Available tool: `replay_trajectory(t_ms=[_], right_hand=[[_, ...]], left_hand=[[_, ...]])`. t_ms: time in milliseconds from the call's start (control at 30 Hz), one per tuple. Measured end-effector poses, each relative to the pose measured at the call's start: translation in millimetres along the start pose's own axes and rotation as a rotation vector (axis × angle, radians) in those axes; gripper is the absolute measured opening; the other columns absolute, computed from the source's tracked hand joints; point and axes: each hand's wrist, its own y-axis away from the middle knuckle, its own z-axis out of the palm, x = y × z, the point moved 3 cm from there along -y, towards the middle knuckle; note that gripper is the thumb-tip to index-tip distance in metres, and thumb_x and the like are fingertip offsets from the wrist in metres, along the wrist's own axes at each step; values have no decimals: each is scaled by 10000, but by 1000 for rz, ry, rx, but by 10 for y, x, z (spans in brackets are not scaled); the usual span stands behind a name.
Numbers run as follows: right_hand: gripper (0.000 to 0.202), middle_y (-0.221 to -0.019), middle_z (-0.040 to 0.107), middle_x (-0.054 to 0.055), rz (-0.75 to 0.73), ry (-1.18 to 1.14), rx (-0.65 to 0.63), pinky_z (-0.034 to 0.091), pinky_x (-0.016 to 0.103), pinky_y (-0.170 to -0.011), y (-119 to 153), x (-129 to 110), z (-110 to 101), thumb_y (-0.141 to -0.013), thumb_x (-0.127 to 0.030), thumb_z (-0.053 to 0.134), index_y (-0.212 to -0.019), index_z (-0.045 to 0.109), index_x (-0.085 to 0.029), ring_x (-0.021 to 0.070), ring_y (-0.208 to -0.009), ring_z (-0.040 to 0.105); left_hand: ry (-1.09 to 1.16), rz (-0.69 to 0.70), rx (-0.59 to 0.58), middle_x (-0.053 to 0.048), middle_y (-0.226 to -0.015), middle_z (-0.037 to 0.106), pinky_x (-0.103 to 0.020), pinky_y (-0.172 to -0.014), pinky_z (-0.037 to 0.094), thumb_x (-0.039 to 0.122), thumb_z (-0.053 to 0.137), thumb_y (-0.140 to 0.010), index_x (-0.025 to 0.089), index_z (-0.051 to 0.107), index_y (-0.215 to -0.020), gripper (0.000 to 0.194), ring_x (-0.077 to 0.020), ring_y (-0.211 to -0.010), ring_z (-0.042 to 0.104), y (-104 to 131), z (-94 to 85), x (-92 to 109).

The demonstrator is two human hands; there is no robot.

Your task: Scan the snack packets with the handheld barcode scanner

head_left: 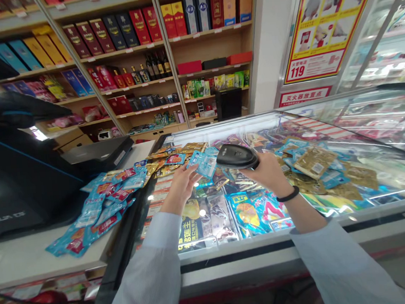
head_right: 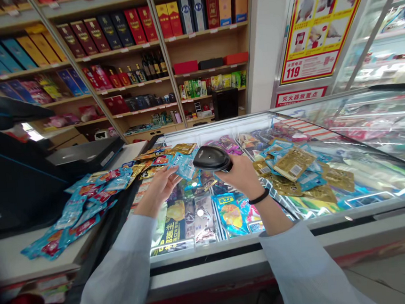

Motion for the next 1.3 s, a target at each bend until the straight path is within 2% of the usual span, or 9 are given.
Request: replay_trajectory(t_ms=[167,300,433,800,1067,1167,1300], right_hand=[[279,-697,712,81,-27,45,5,424,280,-581,18,18,32,-683,-417,655,-805,707,-172,251,-710,673],[302,-712,719,92,-35,45,-14,427,291,-584,31,8,44,-689,-443,651,-817,714,-177,255,-706,675],[279,-711,720,91,-33,34,-13,436,291,-588,32,13,38,-686,-417,650,-805,710,-172,255,-712,678],[284,-743,727,90,-26,-18,-31,455,295,-611,34,-8,23,-679,-404,662,-829,712,-168,265,-760,685],[233,-656,707,78,9,-26,-41,435,281,-560,19,30,26,-667,-413,663,-683,684,-182,253,-676,673],[230,-707,723,98,16,-32,-56,447,291,-589,25,3,10,-673,-396,663,-729,697,-176,269,-715,681],[325,-831,740,99,13,-11,-89,465,299,-658,22,-43,-5,-696,-406,656,-924,704,-180,274,-809,686]], left_hand=[[-68,213,123,-22,-823,682,-338,-753,548,233,755,-570,158,611,-906,372,-147,-753,655,0,-60,96],[-78,352,178,-29,-839,689,-320,-719,552,295,757,-572,160,613,-928,407,-149,-742,660,30,-57,196],[-105,428,190,-40,-880,696,-315,-709,556,326,757,-573,163,624,-950,432,-159,-762,662,43,-57,239],[-126,439,207,-46,-880,692,-295,-673,559,320,752,-575,161,626,-965,440,-157,-753,661,23,-99,217],[-136,440,231,-37,-864,683,-325,-704,561,316,730,-601,169,622,-965,408,-162,-764,667,1,-132,208],[-147,436,264,-40,-906,672,-314,-708,561,280,716,-611,176,609,-1004,420,-154,-767,660,-14,-174,218],[-159,420,333,-28,-996,635,-296,-699,561,166,716,-567,210,557,-1087,545,-120,-740,637,-35,-205,212]])
